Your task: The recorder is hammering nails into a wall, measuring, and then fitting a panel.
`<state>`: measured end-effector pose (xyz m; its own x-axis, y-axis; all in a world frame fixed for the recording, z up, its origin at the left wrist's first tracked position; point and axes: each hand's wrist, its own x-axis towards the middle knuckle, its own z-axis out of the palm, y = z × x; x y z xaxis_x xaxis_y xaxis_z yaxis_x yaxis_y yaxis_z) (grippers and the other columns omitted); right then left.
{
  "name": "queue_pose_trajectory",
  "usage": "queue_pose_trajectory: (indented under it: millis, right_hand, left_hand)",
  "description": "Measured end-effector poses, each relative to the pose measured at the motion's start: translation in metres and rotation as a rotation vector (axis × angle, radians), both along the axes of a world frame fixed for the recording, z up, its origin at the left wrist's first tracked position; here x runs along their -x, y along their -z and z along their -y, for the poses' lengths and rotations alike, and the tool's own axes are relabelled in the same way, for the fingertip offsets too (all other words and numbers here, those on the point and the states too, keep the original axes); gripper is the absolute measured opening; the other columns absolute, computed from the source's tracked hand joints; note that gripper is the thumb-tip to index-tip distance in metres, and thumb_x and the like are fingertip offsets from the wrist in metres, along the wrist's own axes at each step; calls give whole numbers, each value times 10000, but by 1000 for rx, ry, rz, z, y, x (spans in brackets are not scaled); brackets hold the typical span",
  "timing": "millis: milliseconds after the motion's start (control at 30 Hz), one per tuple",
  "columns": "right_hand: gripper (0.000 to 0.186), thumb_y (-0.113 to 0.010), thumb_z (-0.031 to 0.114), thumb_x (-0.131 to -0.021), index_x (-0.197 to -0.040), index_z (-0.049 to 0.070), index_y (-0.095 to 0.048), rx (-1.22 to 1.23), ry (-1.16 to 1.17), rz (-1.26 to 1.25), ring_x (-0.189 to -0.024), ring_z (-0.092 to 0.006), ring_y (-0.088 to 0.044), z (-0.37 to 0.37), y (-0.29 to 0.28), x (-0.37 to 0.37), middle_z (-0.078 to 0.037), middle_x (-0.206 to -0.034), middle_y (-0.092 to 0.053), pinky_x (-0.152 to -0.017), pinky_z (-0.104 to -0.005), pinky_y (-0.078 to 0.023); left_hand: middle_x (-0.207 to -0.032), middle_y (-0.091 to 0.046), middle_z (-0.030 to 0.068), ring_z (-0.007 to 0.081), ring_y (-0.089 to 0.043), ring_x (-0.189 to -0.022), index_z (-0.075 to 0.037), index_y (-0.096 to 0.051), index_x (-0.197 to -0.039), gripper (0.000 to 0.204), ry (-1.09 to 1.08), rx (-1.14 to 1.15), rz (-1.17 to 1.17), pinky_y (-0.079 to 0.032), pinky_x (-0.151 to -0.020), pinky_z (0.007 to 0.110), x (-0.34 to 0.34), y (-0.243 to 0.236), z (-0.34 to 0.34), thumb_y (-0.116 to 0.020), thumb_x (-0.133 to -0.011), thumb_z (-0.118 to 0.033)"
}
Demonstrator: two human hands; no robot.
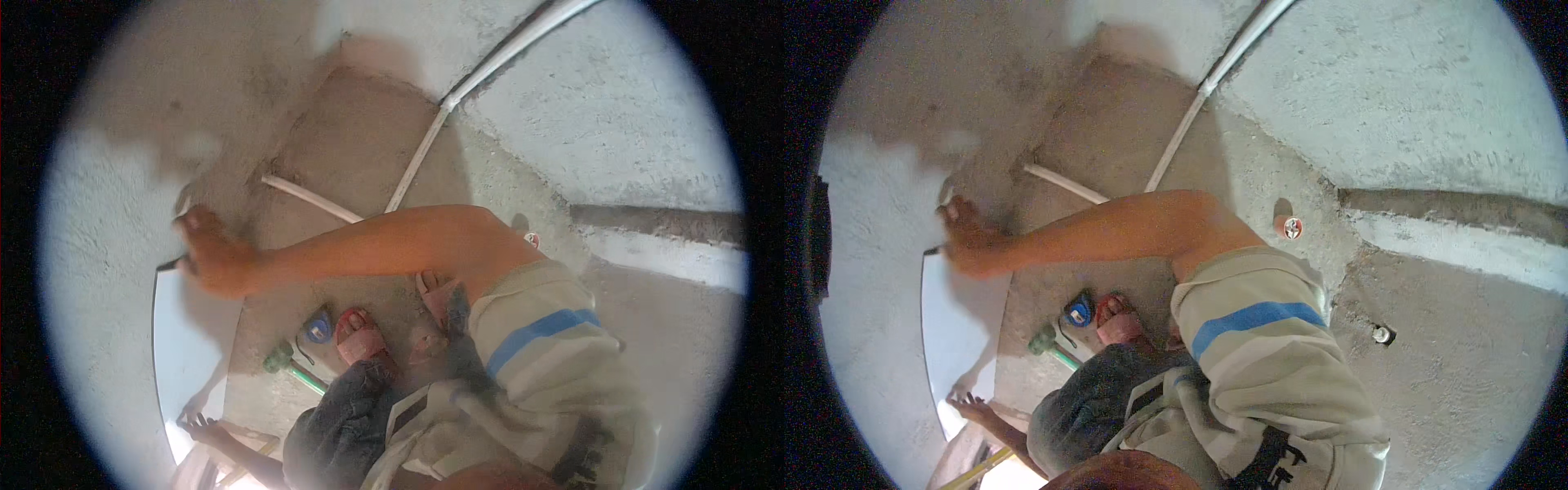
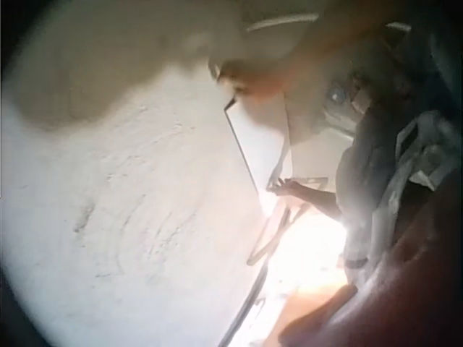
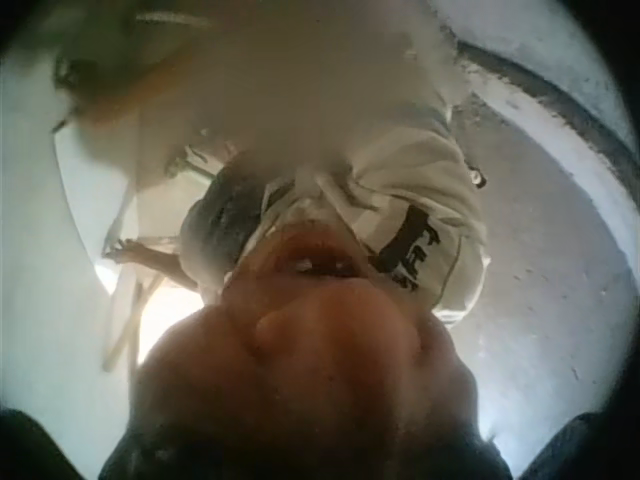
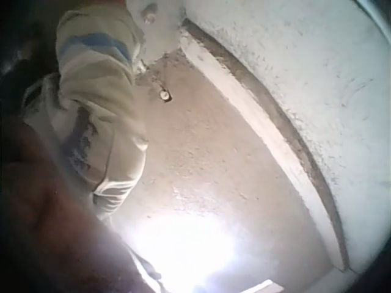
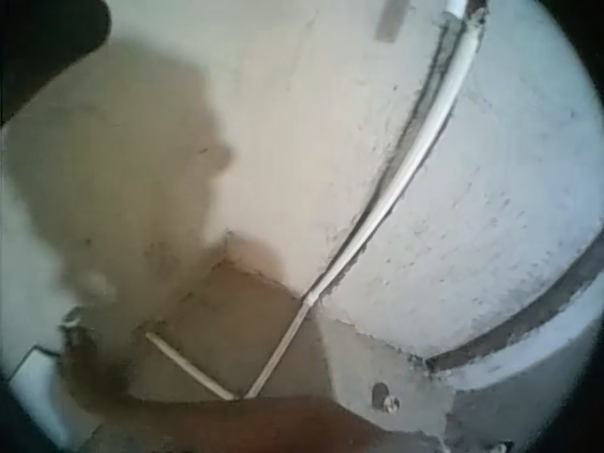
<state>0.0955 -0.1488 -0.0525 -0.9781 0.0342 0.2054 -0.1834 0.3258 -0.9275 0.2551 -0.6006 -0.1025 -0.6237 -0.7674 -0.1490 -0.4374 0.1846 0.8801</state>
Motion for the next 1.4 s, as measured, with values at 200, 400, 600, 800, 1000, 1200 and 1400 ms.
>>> queue_pose_trajectory:
  millis: [200,400,600,800,1000,1200,1400]
  right_hand:
    - [599,-543,276,-880,-1346,-29,-324,-245,-178,148,-1276,-439,-321,-39,63,-38,-268,-1335,-347,-1041,-540,-315]
    - [596,-521,413,-911,-1397,106,-364,-832,-379,-104,-1359,-347,-269,-129,123,-98,-185,-1448,-270,-1042,-569,-308]
    - [544,-445,426,-950,-1439,229,-309,-1044,-430,137,-1418,-310,-156,-203,174,-127,-128,-1522,-163,-1080,-606,-231]
    - [511,-415,416,-967,-1437,244,-313,-958,-465,259,-1433,-303,-114,-202,165,-127,-110,-1546,-110,-1096,-628,-152]
    - [617,-471,391,-943,-1454,112,-266,-904,167,164,-1422,-336,-144,-258,171,-92,-115,-1546,-142,-1064,-648,-205]
    - [603,-541,273,-894,-1392,-2,-341,-890,908,492,-1358,-396,-259,-343,156,-90,-226,-1422,-335,-1053,-509,-337]
    - [495,-500,312,-920,-1249,-57,-476,-597,908,631,-1148,-411,-480,-409,248,-107,-243,-1260,-486,-938,-568,-409]
  left_hand:
    - [-1319,-462,159,321,-545,-1040,-101,-373,-1382,640,-90,-42,38,-348,-522,285,-6,9,8,-440,-928,-546]
    - [-1335,-440,129,347,-459,-1178,-120,-326,-1389,687,-203,-95,-47,-367,-653,376,5,-13,-16,-429,-909,-601]
    - [-1303,-440,142,336,-436,-1166,-136,-327,-1392,719,-199,-82,-31,-375,-704,428,1,-14,-10,-434,-886,-636]
    - [-1311,-411,172,326,-480,-1102,-138,-331,-1397,710,-168,-107,-62,-400,-657,432,-8,4,26,-428,-891,-625]
    - [-1042,-539,265,347,-588,-878,134,-382,-1233,583,-74,80,-29,-475,-496,352,-36,23,87,-427,-983,-391]
    - [-1052,-596,212,268,-638,-787,39,-423,-1269,421,186,539,200,-522,-617,344,-52,54,-91,-538,-879,-72]
    - [-1013,-592,89,167,-580,-803,-24,-454,-1243,413,902,187,-116,-481,-687,271,-66,136,-300,-601,-858,-43]
